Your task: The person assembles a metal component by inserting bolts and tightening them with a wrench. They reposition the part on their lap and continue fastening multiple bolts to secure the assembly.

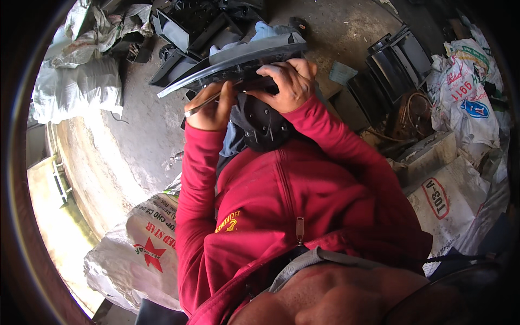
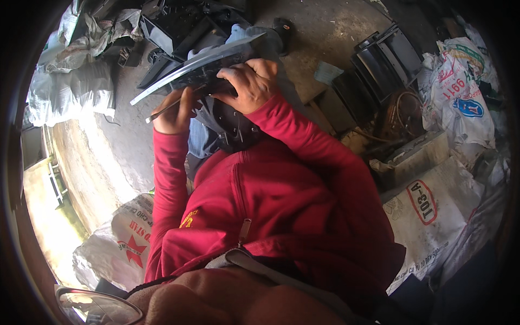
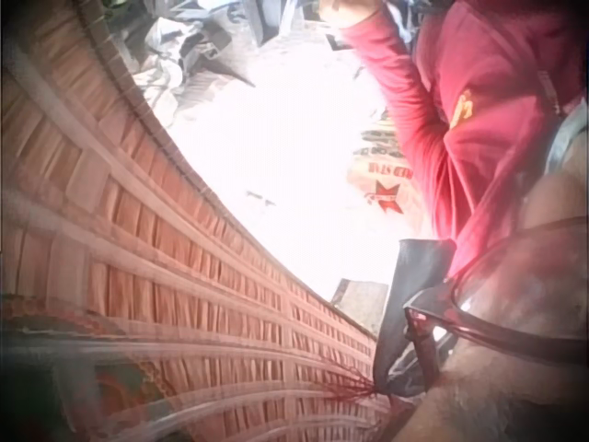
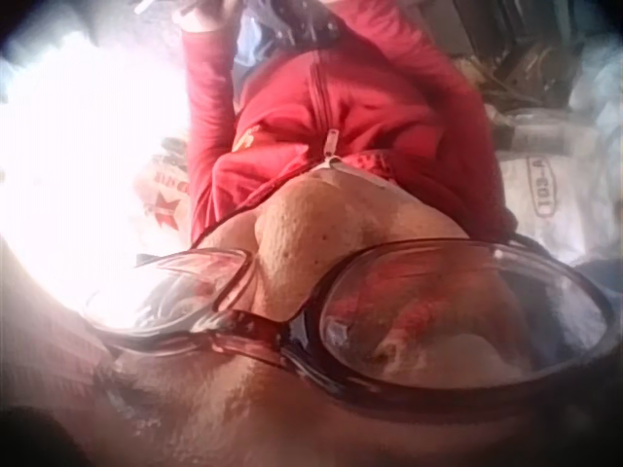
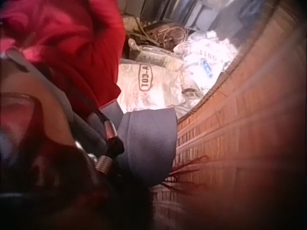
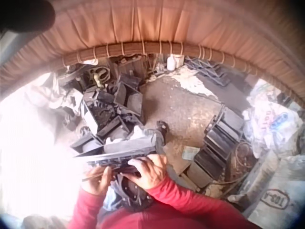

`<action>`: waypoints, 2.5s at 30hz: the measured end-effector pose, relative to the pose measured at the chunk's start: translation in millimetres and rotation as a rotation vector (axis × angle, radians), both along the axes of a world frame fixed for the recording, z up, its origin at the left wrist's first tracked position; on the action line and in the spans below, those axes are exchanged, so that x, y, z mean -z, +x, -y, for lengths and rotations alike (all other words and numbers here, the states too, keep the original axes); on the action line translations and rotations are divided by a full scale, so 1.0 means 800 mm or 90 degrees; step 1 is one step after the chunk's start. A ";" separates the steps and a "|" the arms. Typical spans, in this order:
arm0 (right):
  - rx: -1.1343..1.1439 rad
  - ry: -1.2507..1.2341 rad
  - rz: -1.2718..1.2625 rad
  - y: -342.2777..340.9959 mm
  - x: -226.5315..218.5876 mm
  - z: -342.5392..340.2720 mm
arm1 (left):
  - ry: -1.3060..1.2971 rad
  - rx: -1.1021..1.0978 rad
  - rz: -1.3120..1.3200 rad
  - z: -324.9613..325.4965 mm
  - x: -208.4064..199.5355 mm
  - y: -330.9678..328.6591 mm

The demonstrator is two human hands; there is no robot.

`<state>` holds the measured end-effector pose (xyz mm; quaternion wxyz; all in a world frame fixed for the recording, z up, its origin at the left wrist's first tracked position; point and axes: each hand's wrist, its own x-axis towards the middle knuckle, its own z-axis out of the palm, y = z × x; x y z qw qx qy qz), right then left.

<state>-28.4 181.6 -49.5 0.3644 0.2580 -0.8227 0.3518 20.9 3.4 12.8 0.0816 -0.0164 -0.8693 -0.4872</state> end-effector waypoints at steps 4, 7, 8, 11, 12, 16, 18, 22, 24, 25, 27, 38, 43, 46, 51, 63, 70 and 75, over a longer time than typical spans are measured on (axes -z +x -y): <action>-0.003 0.007 0.034 0.002 0.002 -0.002 | -0.377 0.019 -0.236 -0.029 -0.013 -0.008; -0.005 0.005 0.044 0.001 0.003 -0.002 | -0.554 0.030 -0.133 -0.046 -0.026 -0.014; 0.006 0.006 0.035 0.003 0.001 -0.002 | -0.559 0.050 -0.119 -0.046 -0.031 -0.017; 0.004 0.017 0.053 0.006 -0.009 -0.005 | -0.482 0.062 -0.161 -0.039 -0.027 -0.020; 0.000 0.022 0.051 0.005 -0.008 -0.006 | -0.478 0.045 -0.168 -0.034 -0.019 -0.021; -0.008 0.018 0.061 0.006 -0.003 -0.004 | -0.485 0.047 -0.159 -0.035 -0.017 -0.017; -0.004 0.005 0.043 0.003 0.000 -0.003 | -0.602 0.064 -0.033 -0.053 -0.018 -0.024; 0.002 0.001 0.043 0.003 0.004 -0.006 | -0.638 0.091 0.012 -0.054 -0.013 -0.031; 0.007 0.020 0.027 0.001 0.002 -0.006 | -0.550 0.058 -0.135 -0.032 0.001 -0.031; 0.010 0.027 0.017 0.001 0.002 -0.003 | -0.366 0.057 -0.083 -0.018 0.005 -0.026; 0.019 0.034 0.003 0.002 0.006 -0.001 | 0.008 0.048 0.024 0.002 0.012 -0.011; 0.001 0.011 0.024 -0.004 0.004 0.003 | -0.087 -0.003 -0.107 0.002 0.001 -0.004; -0.003 0.021 0.022 -0.002 0.005 0.000 | -0.416 0.002 -0.167 -0.031 -0.009 -0.009; 0.000 0.017 0.023 -0.002 0.012 -0.002 | -0.607 0.049 -0.063 -0.058 -0.015 -0.020; -0.005 0.003 0.014 -0.001 0.011 -0.006 | -0.466 0.098 -0.214 -0.021 0.015 -0.027; -0.007 0.013 -0.002 -0.002 0.003 0.000 | 0.091 -0.027 -0.037 -0.003 0.000 0.004; -0.021 0.011 0.026 0.001 0.000 0.001 | -0.546 0.011 -0.045 -0.048 -0.017 -0.011; 0.007 0.004 0.026 0.001 0.005 -0.007 | -0.574 0.096 -0.054 -0.054 -0.019 -0.029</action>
